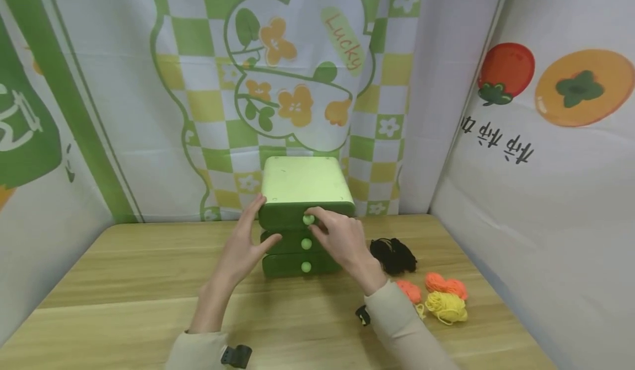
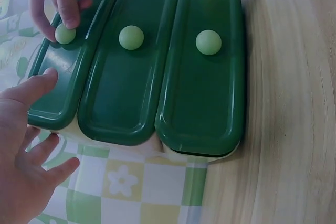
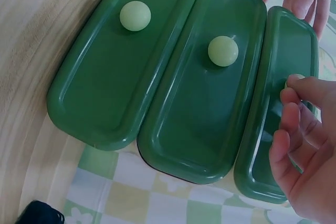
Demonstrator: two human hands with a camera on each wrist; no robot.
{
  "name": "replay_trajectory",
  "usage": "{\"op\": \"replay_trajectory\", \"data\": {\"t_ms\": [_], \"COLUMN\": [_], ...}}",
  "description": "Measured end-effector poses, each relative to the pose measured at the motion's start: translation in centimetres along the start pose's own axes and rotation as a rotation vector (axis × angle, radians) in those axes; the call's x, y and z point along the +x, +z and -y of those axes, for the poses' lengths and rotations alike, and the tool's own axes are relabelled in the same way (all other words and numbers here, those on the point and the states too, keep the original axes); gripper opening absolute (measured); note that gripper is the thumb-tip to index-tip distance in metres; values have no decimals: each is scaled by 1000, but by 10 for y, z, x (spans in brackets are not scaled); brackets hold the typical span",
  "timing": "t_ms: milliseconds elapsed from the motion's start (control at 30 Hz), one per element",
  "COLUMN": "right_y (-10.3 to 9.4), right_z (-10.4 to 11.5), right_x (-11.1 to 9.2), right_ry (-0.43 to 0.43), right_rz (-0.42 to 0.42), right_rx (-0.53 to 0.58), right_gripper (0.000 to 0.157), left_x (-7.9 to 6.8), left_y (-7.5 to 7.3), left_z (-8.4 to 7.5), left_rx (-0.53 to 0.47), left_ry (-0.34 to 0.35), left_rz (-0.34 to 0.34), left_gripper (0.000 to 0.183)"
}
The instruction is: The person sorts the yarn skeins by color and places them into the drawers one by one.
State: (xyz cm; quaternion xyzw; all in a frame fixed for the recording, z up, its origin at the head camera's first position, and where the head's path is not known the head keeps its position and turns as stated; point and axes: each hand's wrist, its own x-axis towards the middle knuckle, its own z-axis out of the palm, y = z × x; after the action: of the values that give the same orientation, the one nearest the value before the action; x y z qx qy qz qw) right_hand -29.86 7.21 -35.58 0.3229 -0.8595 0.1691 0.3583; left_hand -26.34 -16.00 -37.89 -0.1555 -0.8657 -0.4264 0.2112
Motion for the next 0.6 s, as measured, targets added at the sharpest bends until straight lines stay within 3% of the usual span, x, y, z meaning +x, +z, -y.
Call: {"op": "replay_trajectory", "data": {"t_ms": [300,600], "right_y": [0,3], "right_z": [1,2], "right_x": [-1,-4], "right_ry": [23,50], "right_rz": [9,0], "right_rx": [5,25], "right_gripper": [28,27], "left_x": [0,-2], "left_y": [-2,3], "left_z": [-2,0], "left_rx": [8,-5], "left_ry": [-27,-9], "left_rz": [20,-32], "left_gripper": [89,83]}}
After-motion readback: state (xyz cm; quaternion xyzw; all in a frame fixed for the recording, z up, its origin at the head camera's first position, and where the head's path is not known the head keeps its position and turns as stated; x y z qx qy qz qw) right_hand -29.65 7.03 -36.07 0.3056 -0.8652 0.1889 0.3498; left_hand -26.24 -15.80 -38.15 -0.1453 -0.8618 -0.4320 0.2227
